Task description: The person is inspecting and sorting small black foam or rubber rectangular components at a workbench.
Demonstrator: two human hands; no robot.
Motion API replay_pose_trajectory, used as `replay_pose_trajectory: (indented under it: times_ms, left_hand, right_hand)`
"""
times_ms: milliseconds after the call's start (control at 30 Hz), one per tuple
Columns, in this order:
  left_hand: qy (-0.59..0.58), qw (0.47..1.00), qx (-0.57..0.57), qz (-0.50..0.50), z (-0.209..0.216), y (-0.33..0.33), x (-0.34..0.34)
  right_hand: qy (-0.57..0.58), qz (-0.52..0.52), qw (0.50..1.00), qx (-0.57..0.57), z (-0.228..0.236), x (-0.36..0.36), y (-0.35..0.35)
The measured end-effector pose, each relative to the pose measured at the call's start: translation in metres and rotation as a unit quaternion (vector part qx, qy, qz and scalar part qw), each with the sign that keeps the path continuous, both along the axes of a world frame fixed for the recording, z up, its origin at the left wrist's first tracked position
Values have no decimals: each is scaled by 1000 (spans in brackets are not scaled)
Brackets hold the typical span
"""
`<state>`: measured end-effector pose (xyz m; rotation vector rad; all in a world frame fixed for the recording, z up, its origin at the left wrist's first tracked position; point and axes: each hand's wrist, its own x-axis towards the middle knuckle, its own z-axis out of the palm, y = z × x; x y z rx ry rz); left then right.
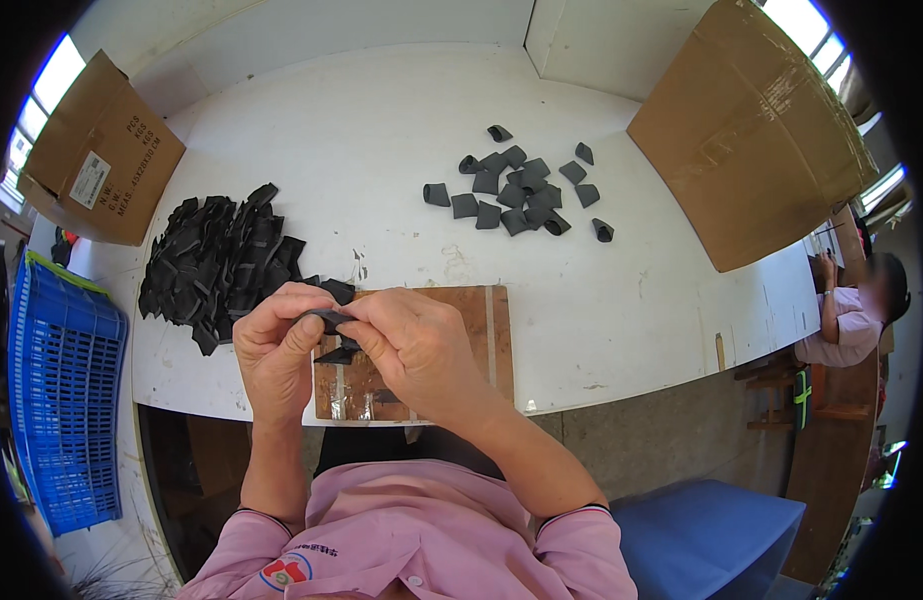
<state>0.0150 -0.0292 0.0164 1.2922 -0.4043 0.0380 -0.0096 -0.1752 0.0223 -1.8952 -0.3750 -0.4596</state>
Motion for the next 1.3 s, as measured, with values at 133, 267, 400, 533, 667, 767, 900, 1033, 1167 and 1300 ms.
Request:
replay_pose_trajectory:
  times_ms: [133,267,400,533,667,767,900,1033,1167,1300]
  left_hand:
    - [20,998,-45,-30,0,4,-1]
    - [3,1000,24,-16,4,4,-1]
    - [7,999,52,1,-1,5,-5]
    - [101,993,65,-10,-4,6,-14]
    - [106,992,66,-2,-4,-3,-15]
    - [135,985,105,-2,-2,-5,-18]
    - [196,979,33,-51,-1,1,-14]
    - [176,983,-17,-50,7,0,-18]
    - [-3,998,-56,4,14,-4,-18]
    - [-24,998,5,65,22,-11,-27]
  right_hand:
    - [-45,3,998,-47,8,0,0]
    - [-7,4,1000,22,-10,-2,4]
    - [-11,-28,999,31,-12,-2,7]
    - [-27,-24,999,12,-5,-3,5]
    - [-49,-43,997,-36,-2,-4,3]
    - [-48,-56,997,-34,-3,-4,4]
    - [-59,-70,995,-32,-6,-3,6]
    - [-68,-77,994,-46,3,-6,5]
    - [70,-37,973,216,15,-15,7]
    - [209,31,863,459,18,-24,8]
